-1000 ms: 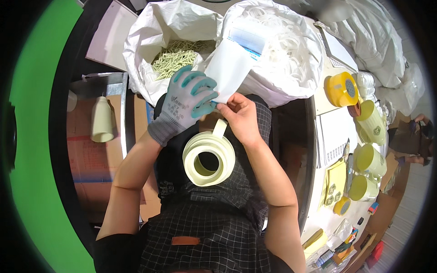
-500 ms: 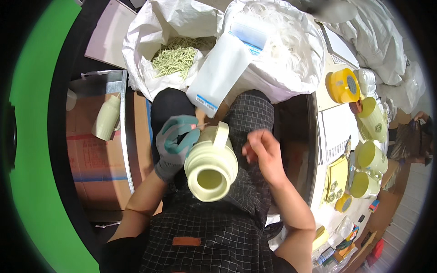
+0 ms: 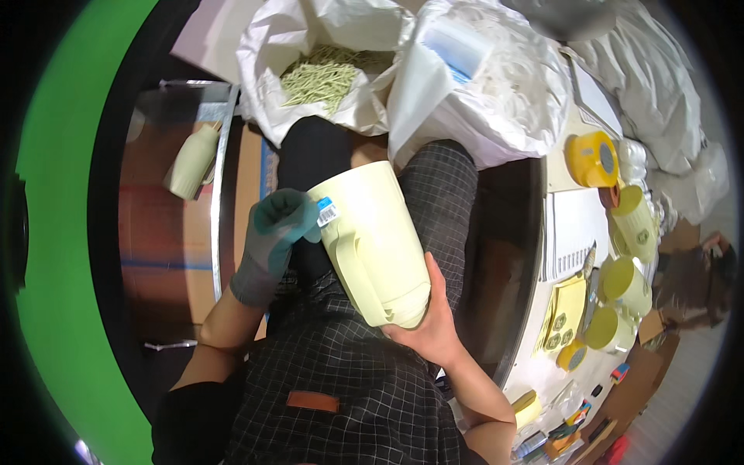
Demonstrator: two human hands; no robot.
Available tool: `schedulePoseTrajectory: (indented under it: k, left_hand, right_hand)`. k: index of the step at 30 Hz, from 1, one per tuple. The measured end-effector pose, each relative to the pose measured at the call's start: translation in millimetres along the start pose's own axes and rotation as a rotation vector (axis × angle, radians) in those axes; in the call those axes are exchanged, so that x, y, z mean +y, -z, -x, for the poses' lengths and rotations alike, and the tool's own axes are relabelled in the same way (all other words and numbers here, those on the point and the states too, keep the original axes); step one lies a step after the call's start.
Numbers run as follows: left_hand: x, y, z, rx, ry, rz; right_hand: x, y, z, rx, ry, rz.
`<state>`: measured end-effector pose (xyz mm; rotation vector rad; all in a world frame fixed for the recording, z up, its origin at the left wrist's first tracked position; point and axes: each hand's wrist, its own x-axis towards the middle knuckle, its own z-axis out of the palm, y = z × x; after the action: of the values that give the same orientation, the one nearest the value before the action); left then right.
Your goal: The person sits on the floor and repeatedly applies round stickers and rectangular labels to light green plastic pitchers. They peel stickers from a sheet, press them onto the pitcher body, then apply a label to the handle area before placing the finished pitcher into a cardboard box.
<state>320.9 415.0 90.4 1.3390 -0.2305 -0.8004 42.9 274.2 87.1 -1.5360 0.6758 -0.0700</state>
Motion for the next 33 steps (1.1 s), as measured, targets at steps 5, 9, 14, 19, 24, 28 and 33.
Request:
schedulePoseTrajectory:
  k: [5,9,14,19,24,28,33]
  left_hand:
    - [5.6,12.3,1.1,-0.027,0.128,-0.037]
    - [5.2,20.1,3.6,-0.012,0.171,-0.017]
    - [0.2,34.0,9.2,0.049,0.000,-0.582]
    - [-28.3,59.8,13.4,0.151,-0.322,-0.658]
    - [-66.3,19.9,29.2,-0.137,-0.408,-0.298]
    - [-59.2,29.6,41.5,-0.399,0.185,-0.584]
    - [-19.6,-5.6,37.4,-0.218,-0.520,-0.974]
  right_hand:
    - [10.9,-6.2,0.0,0.010,0.024,0.151]
    - [8.6,-10.7,1.7,0.046,0.098,0.411]
    - [12.1,-24.0,-1.8,0.123,0.349,0.616]
    - [17.0,11.4,-2.6,-0.015,0.091,0.088]
    - [-59.4,71.0,-27.1,-0.095,0.164,-0.347]
    - [-94.3,80.5,-67.2,0.083,0.420,0.047]
    - [-40.7,15.4,-171.8,0.232,0.189,0.339]
